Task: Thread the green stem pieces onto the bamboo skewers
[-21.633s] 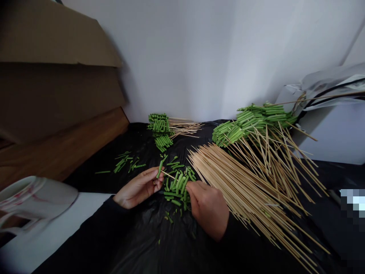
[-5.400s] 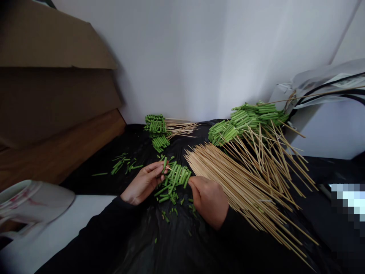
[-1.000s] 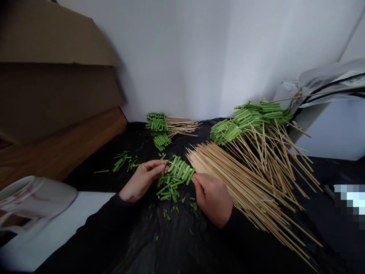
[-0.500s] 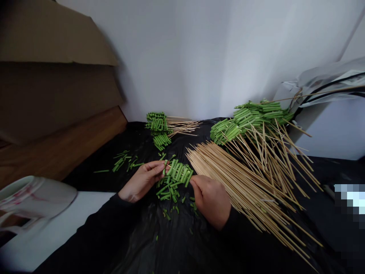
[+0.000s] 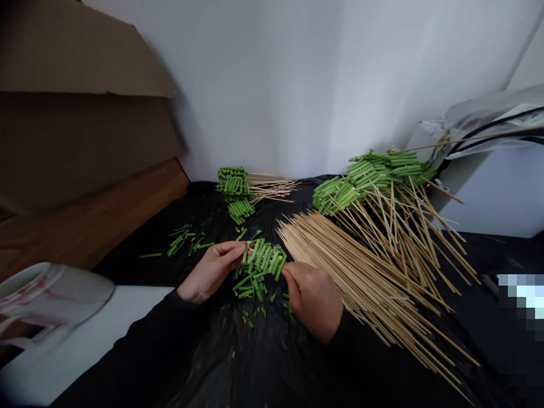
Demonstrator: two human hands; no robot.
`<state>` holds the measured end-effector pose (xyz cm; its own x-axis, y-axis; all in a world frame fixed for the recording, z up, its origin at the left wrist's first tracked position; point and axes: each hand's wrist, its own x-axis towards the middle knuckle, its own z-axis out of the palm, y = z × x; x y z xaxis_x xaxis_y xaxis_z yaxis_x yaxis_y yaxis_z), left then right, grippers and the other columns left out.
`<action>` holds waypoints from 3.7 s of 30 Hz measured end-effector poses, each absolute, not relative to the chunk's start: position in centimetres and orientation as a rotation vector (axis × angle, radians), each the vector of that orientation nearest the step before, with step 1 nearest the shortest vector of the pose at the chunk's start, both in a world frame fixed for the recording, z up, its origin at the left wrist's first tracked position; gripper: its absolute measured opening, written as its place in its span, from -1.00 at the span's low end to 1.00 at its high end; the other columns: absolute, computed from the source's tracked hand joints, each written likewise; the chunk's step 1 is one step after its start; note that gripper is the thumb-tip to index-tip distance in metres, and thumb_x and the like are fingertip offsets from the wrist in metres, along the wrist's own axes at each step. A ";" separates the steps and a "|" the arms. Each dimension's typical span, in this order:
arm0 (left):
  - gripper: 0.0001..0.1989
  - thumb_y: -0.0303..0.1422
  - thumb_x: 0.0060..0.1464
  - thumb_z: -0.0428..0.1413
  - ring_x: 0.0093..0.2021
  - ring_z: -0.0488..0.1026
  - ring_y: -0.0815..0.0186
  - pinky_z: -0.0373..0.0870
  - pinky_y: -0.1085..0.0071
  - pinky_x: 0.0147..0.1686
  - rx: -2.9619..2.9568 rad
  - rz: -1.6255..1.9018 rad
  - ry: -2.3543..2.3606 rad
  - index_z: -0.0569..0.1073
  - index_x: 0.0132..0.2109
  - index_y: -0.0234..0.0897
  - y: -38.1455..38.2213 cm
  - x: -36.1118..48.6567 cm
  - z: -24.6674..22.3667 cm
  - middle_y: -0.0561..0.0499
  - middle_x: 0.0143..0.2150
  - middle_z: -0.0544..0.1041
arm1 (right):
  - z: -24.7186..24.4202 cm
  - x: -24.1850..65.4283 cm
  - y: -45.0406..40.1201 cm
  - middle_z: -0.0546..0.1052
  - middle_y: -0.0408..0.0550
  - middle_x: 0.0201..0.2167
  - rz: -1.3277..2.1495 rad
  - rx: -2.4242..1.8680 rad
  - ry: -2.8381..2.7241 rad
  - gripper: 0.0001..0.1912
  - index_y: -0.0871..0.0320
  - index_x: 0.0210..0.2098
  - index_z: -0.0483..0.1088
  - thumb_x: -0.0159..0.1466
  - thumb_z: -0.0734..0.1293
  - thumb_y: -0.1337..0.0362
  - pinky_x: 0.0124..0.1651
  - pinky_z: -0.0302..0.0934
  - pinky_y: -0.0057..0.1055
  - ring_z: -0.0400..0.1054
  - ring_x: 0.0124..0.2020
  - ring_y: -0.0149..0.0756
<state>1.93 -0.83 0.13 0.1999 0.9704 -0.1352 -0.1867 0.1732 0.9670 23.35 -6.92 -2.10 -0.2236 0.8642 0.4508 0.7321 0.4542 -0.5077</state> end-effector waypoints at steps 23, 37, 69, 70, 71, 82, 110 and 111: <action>-0.76 -0.31 -0.16 0.35 -0.31 0.47 0.36 0.35 0.42 -0.15 1.009 1.058 0.986 0.60 -0.30 -0.35 -0.9 1.9 0.4 -0.03 -0.38 0.59 | -2.3 23.2 -6.9 0.47 -0.11 -0.45 0.231 -1.338 -2.005 -0.74 0.15 -0.40 0.38 0.35 0.13 0.31 -0.30 0.06 -0.41 0.33 -0.39 -0.35; -0.77 -0.31 -0.17 0.35 -0.34 0.47 0.35 0.36 0.43 -0.22 1.088 1.050 1.018 0.61 -0.31 -0.33 -0.9 2.0 -0.5 -0.04 -0.35 0.61 | -2.5 23.1 -7.0 0.45 -0.11 -0.49 0.245 -1.323 -2.007 -0.73 0.15 -0.44 0.35 0.34 0.12 0.31 -0.32 0.05 -0.41 0.30 -0.42 -0.36; -0.58 -0.09 -0.06 0.24 -0.26 0.49 0.25 0.34 0.40 -0.27 1.270 1.234 1.197 0.58 -0.17 -0.34 0.4 0.2 0.9 -0.14 -0.25 0.60 | -1.8 24.7 -5.9 0.53 -0.10 -0.41 0.071 -1.294 -1.842 -0.78 0.13 -0.36 0.43 0.32 0.18 0.29 -0.31 0.13 -0.45 0.38 -0.40 -0.36; -0.59 -0.09 -0.08 0.24 -0.27 0.49 0.24 0.35 0.39 -0.26 1.311 1.252 1.229 0.58 -0.19 -0.35 0.7 -0.1 0.9 -0.13 -0.27 0.61 | -1.9 24.8 -5.8 0.54 -0.10 -0.40 0.043 -1.293 -1.833 -0.79 0.14 -0.36 0.43 0.32 0.19 0.29 -0.31 0.14 -0.45 0.39 -0.40 -0.36; -0.61 -0.11 -0.08 0.25 -0.27 0.49 0.24 0.35 0.38 -0.24 1.362 1.254 1.255 0.59 -0.22 -0.35 0.9 -0.3 0.7 -0.12 -0.28 0.61 | -1.9 24.9 -5.7 0.55 -0.09 -0.38 0.024 -1.292 -1.831 -0.80 0.14 -0.35 0.44 0.32 0.20 0.29 -0.31 0.14 -0.45 0.40 -0.40 -0.36; -0.84 -0.33 0.09 0.13 -0.20 0.42 0.19 0.27 0.27 -0.14 2.357 0.776 1.498 0.60 -0.23 -0.22 1.2 -0.5 -1.8 -0.04 -0.26 0.57 | -2.0 24.5 -5.9 0.53 -0.13 -0.43 0.057 -1.282 -1.877 -0.79 0.13 -0.36 0.43 0.32 0.19 0.30 -0.31 0.14 -0.44 0.39 -0.41 -0.37; -0.74 -0.35 -0.15 0.35 -0.34 0.47 0.42 0.36 0.50 -0.27 0.959 1.088 0.912 0.60 -0.24 -0.34 0.1 0.8 -0.2 -0.03 -0.32 0.60 | -2.0 23.7 -6.5 0.52 -0.11 -0.41 0.199 -1.263 -1.951 -0.77 0.14 -0.34 0.43 0.33 0.16 0.31 -0.28 0.13 -0.44 0.38 -0.38 -0.37; -0.74 -0.36 -0.15 0.35 -0.36 0.46 0.43 0.35 0.51 -0.30 0.954 1.077 0.901 0.60 -0.24 -0.34 0.1 0.9 -0.2 -0.03 -0.34 0.60 | -2.1 23.7 -6.6 0.52 -0.11 -0.42 0.217 -1.265 -1.961 -0.76 0.14 -0.35 0.43 0.33 0.16 0.30 -0.28 0.13 -0.44 0.38 -0.38 -0.37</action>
